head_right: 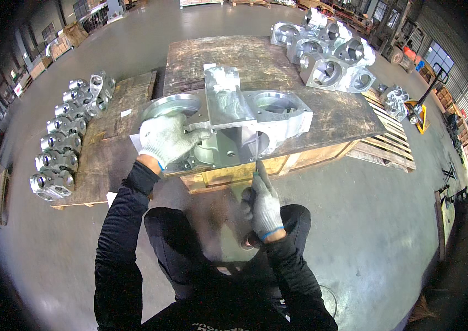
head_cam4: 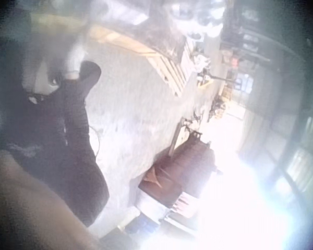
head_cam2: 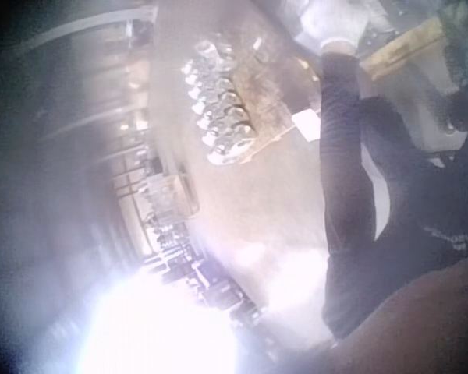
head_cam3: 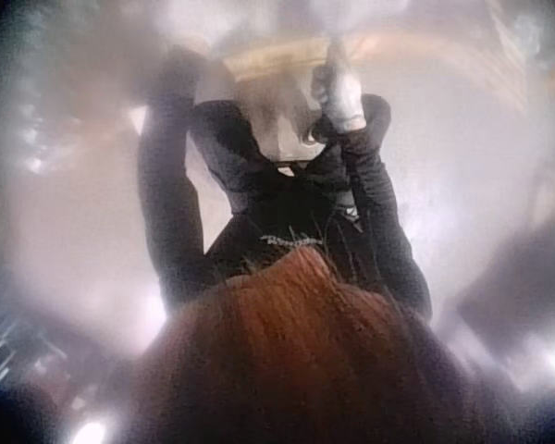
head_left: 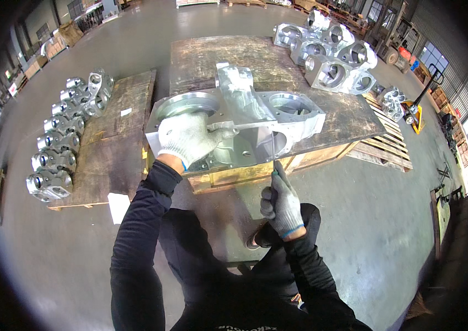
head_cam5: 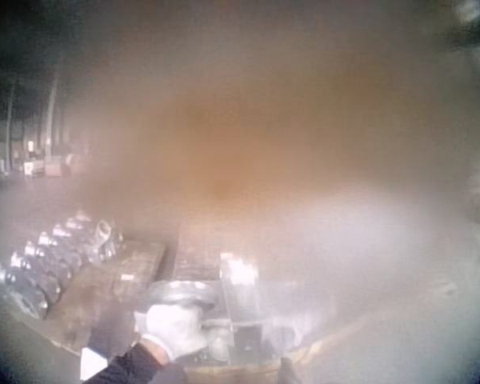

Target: The person uses a handheld deburring tool to scrape and smooth the edges of a large metal casting on a wooden pallet. They repeatedly reposition the part and work on different edges and surfaces, then flip the part to continue deburring the opposite side.

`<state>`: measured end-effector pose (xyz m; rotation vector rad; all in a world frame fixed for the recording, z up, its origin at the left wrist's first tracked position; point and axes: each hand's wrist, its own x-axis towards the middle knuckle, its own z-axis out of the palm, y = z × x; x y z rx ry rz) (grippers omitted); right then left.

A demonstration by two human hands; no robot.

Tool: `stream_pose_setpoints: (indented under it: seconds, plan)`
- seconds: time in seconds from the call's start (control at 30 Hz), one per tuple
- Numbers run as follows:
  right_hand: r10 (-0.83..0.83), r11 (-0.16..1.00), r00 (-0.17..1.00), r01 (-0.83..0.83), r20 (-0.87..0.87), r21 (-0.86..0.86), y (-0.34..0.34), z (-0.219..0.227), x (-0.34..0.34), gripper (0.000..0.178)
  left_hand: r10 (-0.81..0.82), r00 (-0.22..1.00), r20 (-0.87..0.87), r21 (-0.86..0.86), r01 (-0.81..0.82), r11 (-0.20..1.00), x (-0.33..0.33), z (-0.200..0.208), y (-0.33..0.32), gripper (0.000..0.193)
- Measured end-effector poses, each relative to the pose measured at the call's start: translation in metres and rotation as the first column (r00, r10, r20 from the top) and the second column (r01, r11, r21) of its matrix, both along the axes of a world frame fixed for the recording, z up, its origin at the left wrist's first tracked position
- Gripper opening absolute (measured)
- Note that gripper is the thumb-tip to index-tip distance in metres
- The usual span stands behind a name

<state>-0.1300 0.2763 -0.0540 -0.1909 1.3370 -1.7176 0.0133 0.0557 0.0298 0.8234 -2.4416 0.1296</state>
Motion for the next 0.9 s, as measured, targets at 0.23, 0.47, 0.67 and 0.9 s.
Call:
stream_pose_setpoints:
  seconds: [0.23,0.47,0.67,0.9]
  plan:
    - [-0.01,1.0,1.0,0.01,0.016,0.005,-0.003,0.008,0.006,0.051,0.058,0.962,0.267,0.181,-0.109,0.977,-0.001,0.014,0.002,0.081]
    - [0.023,0.978,0.988,0.01,0.154,-0.208,-0.003,0.007,0.003,0.062,-0.001,0.986,0.165,0.216,-0.035,0.976,-0.002,0.013,0.004,0.079]
    - [0.002,0.987,0.999,0.004,0.039,-0.16,0.001,0.003,0.005,0.059,-0.001,0.99,0.143,0.173,-0.024,0.985,-0.001,0.006,-0.001,0.082]
    - [0.03,0.996,0.996,-0.036,-0.082,-0.076,0.012,-0.009,-0.011,0.061,-0.023,0.995,0.1,0.105,0.012,0.994,0.0,0.004,0.0,0.081]
